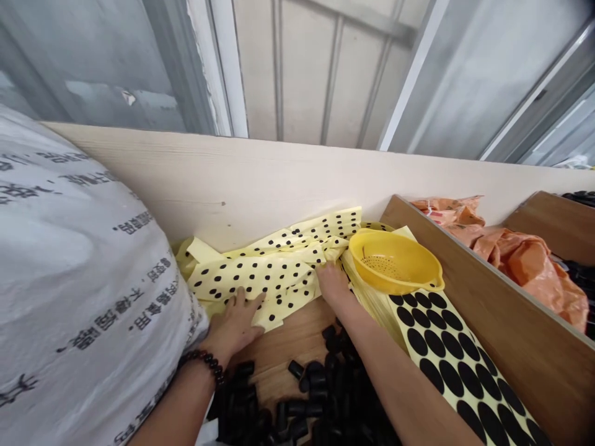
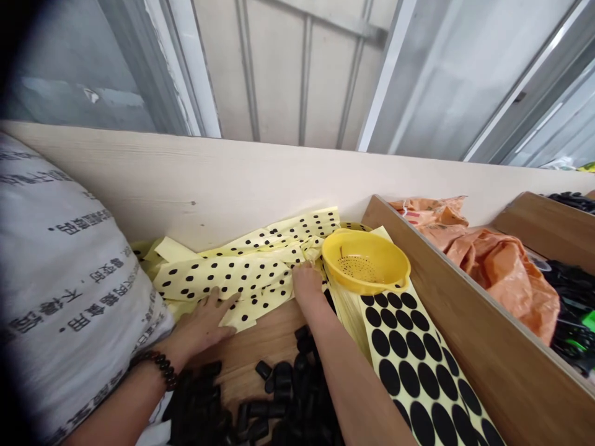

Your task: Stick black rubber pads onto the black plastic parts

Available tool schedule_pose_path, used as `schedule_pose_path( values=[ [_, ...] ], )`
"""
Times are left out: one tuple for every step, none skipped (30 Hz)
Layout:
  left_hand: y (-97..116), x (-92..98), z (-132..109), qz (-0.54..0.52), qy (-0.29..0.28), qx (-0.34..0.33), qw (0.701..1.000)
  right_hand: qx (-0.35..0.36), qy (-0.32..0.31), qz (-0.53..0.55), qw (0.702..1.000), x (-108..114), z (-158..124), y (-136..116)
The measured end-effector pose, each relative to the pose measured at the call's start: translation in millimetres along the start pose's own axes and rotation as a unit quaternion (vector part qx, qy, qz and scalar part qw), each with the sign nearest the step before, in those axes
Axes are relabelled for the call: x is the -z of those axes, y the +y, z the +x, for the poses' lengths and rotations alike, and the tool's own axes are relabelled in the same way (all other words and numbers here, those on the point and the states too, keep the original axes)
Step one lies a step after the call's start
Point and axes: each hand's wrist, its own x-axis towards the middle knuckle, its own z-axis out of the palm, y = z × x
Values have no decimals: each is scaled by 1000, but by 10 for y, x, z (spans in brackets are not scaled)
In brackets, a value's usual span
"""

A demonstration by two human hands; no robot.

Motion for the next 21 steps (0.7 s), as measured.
schedule_pose_path(
  values=[
    [6,15,-11,5,4,6,1000,0,12,1,1000,-6,37,6],
    [11,29,-20,12,7,12,1000,1,26,3,1000,-18,76,21],
    [17,44,-27,19,10,17,1000,1,36,4,999,-38,114,42],
    [22,59,-33,27,12,21,999,-3,43,5,999,-70,147,68],
    [26,74,-38,34,13,24,999,-11,43,6,999,-111,172,94],
    [28,88,-41,40,12,25,999,-22,41,6,999,-161,189,119],
    [30,101,-42,43,8,26,999,-36,36,7,999,-216,197,140],
    [29,112,-42,44,2,28,999,-49,30,9,998,-272,198,157],
    [28,119,-40,42,-5,30,999,-59,24,11,998,-323,192,170],
    [27,123,-37,40,-11,32,999,-67,20,15,997,-369,180,178],
    [25,123,-34,37,-16,34,999,-72,17,18,997,-406,162,185],
    [23,120,-31,34,-18,35,999,-73,16,21,997,-433,141,191],
    [22,114,-29,33,-18,35,999,-72,15,25,997,-451,118,198],
    [22,107,-30,31,-13,34,999,-69,14,30,997,-459,97,206],
    [23,102,-33,29,-7,31,999,-66,12,36,997,-455,79,217],
    [26,100,-39,26,-1,28,999,-64,9,44,997,-440,68,231],
    [31,103,-49,21,6,23,999,-63,4,53,997,-411,63,246],
    [37,111,-62,14,11,19,1000,-63,-2,64,996,-369,63,260],
    [46,125,-77,6,15,17,1000,-63,-6,75,995,-315,65,271],
    [57,141,-93,-4,19,16,1000,-62,-8,85,994,-250,66,276],
    [72,159,-109,-16,23,16,999,-63,-7,95,993,-178,62,274]
  ],
)
